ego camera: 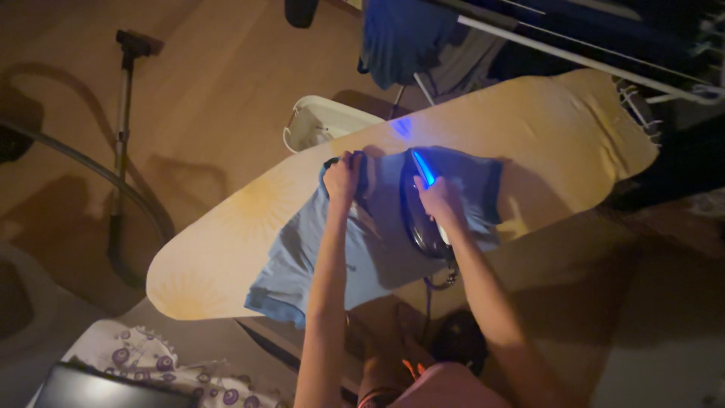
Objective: Ironing a blue polo shirt on an ironing board.
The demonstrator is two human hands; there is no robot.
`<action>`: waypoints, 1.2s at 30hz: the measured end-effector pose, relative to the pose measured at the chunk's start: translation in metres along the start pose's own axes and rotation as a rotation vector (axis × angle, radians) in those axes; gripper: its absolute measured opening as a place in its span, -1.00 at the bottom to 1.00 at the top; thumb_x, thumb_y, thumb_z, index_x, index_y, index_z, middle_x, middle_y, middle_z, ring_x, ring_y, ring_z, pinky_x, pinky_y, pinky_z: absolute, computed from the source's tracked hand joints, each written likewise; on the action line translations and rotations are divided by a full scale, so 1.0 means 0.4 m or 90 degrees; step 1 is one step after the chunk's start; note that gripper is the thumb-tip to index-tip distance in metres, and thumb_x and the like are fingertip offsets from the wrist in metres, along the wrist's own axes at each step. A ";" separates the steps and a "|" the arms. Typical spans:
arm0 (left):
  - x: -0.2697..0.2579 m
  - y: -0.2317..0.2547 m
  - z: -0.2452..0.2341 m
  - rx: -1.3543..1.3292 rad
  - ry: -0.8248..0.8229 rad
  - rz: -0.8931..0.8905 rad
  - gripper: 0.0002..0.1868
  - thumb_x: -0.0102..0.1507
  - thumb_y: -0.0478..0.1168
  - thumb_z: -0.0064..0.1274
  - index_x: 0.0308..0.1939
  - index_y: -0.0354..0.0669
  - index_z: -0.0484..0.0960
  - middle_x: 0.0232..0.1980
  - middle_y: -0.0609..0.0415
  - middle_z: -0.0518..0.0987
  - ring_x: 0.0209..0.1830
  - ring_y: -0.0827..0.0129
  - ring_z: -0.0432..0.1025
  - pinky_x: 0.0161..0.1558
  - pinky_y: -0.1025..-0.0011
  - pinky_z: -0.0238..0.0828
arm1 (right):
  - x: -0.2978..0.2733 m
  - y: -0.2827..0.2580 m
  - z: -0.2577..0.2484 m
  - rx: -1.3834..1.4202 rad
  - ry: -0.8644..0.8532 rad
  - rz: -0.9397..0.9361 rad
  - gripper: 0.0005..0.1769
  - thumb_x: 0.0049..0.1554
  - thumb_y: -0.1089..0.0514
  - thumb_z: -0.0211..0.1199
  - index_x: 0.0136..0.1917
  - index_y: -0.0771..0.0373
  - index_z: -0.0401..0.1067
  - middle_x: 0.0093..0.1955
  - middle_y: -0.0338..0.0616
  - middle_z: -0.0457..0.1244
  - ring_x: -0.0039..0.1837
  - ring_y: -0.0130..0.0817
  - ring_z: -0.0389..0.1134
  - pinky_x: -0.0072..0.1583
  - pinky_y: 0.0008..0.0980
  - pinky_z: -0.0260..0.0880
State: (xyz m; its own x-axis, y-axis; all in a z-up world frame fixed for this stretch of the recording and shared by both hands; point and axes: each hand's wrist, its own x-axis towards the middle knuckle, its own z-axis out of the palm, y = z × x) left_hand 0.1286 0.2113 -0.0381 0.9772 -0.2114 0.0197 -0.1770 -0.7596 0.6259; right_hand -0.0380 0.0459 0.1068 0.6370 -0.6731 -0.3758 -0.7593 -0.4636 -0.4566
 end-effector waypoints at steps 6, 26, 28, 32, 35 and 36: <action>0.014 -0.086 0.025 -0.125 -0.014 0.180 -0.43 0.22 0.31 0.09 0.00 -0.05 0.70 -0.17 -0.16 0.70 -0.16 -0.12 0.59 -0.16 0.05 0.52 | 0.056 -0.040 0.019 0.057 0.003 -0.010 -0.31 0.22 -0.32 0.22 -0.21 0.44 0.52 -0.48 0.01 0.32 -0.46 -0.16 0.40 -0.34 -0.18 0.44; 0.048 -0.088 0.015 -0.097 -0.042 0.213 -0.58 0.32 0.19 0.03 0.03 0.03 0.71 -0.19 -0.18 0.69 -0.19 -0.11 0.58 -0.14 0.01 0.51 | -0.086 0.050 0.045 -0.181 -0.019 -0.197 -0.19 0.11 -0.49 0.18 -0.05 0.39 0.57 -0.11 0.31 0.38 -0.01 0.28 0.44 0.03 0.14 0.46; 0.040 -0.097 0.015 -0.104 -0.046 0.199 -0.58 0.33 0.18 0.04 0.03 0.01 0.71 -0.19 -0.19 0.69 -0.19 -0.12 0.58 -0.13 0.01 0.51 | -0.078 0.015 0.053 -0.165 -0.014 -0.188 -0.19 0.12 -0.48 0.17 -0.04 0.39 0.56 -0.09 0.32 0.38 0.01 0.30 0.44 0.04 0.16 0.45; 0.029 -0.116 0.019 -0.128 -0.039 0.200 -0.60 0.33 0.16 0.05 -0.04 -0.03 0.72 -0.25 -0.20 0.68 -0.24 -0.11 0.58 -0.15 0.03 0.51 | -0.047 -0.049 0.063 -0.117 0.010 -0.149 -0.22 0.15 -0.43 0.19 -0.07 0.43 0.56 -0.20 0.29 0.38 -0.11 0.21 0.45 -0.09 0.06 0.49; 0.016 -0.102 0.003 -0.163 -0.026 0.227 -0.61 0.33 0.14 0.05 -0.06 -0.06 0.72 -0.26 -0.20 0.68 -0.27 -0.10 0.58 -0.16 0.04 0.52 | -0.030 -0.085 0.054 -0.072 -0.011 -0.114 -0.24 0.16 -0.40 0.20 -0.10 0.45 0.54 -0.31 0.19 0.39 -0.28 0.05 0.47 -0.22 -0.07 0.51; 0.013 -0.097 -0.012 -0.180 -0.026 0.232 -0.61 0.33 0.13 0.04 -0.07 -0.07 0.72 -0.26 -0.20 0.68 -0.27 -0.10 0.58 -0.17 0.04 0.52 | -0.022 -0.101 0.052 -0.050 -0.026 -0.101 -0.25 0.17 -0.39 0.19 -0.11 0.46 0.53 -0.36 0.13 0.39 -0.36 -0.04 0.48 -0.27 -0.13 0.51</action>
State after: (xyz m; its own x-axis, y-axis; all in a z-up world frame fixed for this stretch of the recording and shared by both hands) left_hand 0.1411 0.2424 -0.0585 0.8506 -0.4619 0.2512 -0.4641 -0.4350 0.7716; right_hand -0.0100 0.0825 0.1116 0.7532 -0.5650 -0.3368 -0.6559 -0.6071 -0.4485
